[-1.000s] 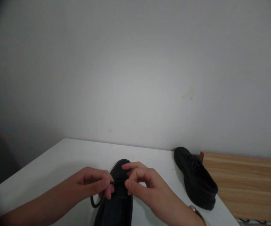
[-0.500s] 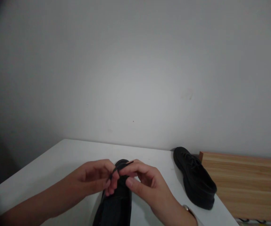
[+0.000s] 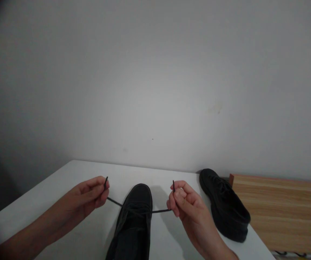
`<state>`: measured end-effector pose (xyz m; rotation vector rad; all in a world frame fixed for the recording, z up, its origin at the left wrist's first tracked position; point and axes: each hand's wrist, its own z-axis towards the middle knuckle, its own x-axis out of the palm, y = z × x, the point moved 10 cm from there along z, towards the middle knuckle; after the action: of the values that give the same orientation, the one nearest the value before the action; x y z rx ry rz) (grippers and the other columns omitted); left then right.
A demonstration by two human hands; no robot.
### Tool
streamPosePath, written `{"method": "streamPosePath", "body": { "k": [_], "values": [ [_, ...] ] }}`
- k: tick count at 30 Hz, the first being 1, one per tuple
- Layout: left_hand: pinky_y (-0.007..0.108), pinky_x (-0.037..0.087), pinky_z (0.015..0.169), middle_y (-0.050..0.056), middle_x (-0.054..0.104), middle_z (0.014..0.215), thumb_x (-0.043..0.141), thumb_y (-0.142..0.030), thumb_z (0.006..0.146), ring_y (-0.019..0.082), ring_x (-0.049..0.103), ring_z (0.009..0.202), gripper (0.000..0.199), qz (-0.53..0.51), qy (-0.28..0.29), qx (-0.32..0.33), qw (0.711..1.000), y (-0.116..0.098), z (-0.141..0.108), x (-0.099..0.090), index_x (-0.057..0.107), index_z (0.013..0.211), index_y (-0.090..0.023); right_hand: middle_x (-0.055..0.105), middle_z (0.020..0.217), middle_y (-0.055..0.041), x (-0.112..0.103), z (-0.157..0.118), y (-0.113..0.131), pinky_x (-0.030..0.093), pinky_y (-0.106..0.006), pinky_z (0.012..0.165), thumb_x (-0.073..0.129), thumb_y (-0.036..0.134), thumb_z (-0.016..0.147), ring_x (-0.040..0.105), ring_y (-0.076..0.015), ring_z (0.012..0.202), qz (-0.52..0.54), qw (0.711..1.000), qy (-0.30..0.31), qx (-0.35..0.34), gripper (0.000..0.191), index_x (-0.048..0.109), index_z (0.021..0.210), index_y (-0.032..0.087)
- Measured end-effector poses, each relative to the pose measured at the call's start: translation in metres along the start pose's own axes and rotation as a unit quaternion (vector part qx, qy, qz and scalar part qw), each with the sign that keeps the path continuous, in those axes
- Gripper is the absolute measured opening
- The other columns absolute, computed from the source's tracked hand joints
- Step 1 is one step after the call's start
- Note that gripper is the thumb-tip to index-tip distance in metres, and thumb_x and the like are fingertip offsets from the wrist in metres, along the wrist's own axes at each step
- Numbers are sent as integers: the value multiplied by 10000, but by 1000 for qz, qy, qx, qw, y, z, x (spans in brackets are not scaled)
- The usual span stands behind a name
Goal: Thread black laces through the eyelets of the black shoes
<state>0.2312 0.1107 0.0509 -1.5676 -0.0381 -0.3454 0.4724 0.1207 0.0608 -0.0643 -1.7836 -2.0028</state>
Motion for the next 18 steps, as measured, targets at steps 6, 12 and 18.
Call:
{"method": "streamPosePath", "body": {
  "k": [6, 12, 18],
  "values": [
    [230, 379, 582, -14, 606, 616, 607, -391, 819, 129, 525, 609, 207, 319, 44, 34, 946, -1, -12, 7, 662, 800, -193, 569, 696, -2, 6, -11, -5, 394, -263, 641, 616, 383, 853, 513, -142, 686, -324, 944, 62, -23, 199, 612, 791, 194],
    [223, 400, 611, 2, 638, 701, 532, -200, 838, 131, 547, 662, 140, 547, 83, 187, 812, -15, -26, 45, 659, 782, -210, 601, 783, -9, 33, -20, -4, 431, -296, 723, 537, 196, 861, 561, -168, 780, -492, 858, 114, -94, 73, 609, 851, 210],
    [225, 425, 657, 1, 621, 694, 487, -124, 849, 131, 564, 685, 174, 591, 114, 228, 765, -10, -31, 59, 632, 804, -208, 598, 777, -24, 48, -25, 2, 446, -300, 700, 514, 110, 829, 555, -178, 778, -550, 814, 125, -139, 115, 587, 836, 199]
  ]
}}
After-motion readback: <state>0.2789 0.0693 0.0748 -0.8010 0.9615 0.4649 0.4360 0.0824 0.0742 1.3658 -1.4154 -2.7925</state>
